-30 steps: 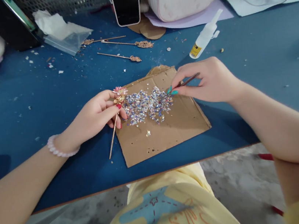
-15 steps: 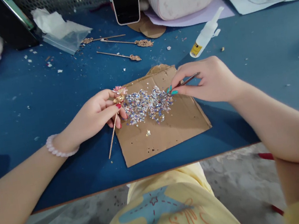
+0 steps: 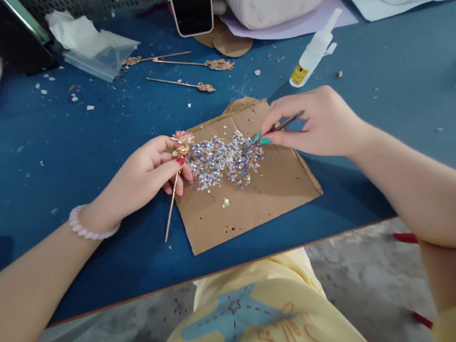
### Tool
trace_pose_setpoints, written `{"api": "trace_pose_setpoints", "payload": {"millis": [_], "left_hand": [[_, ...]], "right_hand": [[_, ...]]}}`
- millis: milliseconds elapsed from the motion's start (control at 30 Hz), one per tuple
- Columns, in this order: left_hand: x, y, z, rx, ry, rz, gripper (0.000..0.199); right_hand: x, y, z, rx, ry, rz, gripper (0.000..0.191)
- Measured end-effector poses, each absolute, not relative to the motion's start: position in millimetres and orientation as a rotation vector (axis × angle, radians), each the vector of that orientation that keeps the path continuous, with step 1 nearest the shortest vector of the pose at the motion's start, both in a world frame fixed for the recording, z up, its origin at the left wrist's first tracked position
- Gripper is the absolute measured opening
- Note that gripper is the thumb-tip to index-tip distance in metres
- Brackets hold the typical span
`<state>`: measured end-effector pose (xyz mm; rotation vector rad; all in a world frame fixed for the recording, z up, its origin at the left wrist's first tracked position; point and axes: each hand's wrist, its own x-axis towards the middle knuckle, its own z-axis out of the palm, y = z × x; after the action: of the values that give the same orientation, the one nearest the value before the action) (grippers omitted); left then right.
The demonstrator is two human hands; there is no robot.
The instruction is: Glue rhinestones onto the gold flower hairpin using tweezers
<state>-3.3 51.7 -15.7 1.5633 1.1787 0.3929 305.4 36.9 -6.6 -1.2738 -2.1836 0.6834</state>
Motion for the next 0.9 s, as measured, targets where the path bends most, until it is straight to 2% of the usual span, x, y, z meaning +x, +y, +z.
{"api": "trace_pose_setpoints", "payload": {"millis": [333, 900], "left_hand": [[-3.4, 51.9, -15.7, 1.552, 1.185, 0.401, 0.015], [-6.2, 52.5, -17.1, 1.507, 1.123, 0.409, 0.006]], "right_hand": [[305.7, 37.2, -7.2, -1.279, -2.179, 0.681, 0.015], [307.8, 40.7, -13.1, -1.129, -2.165, 0.662, 0.007]]}}
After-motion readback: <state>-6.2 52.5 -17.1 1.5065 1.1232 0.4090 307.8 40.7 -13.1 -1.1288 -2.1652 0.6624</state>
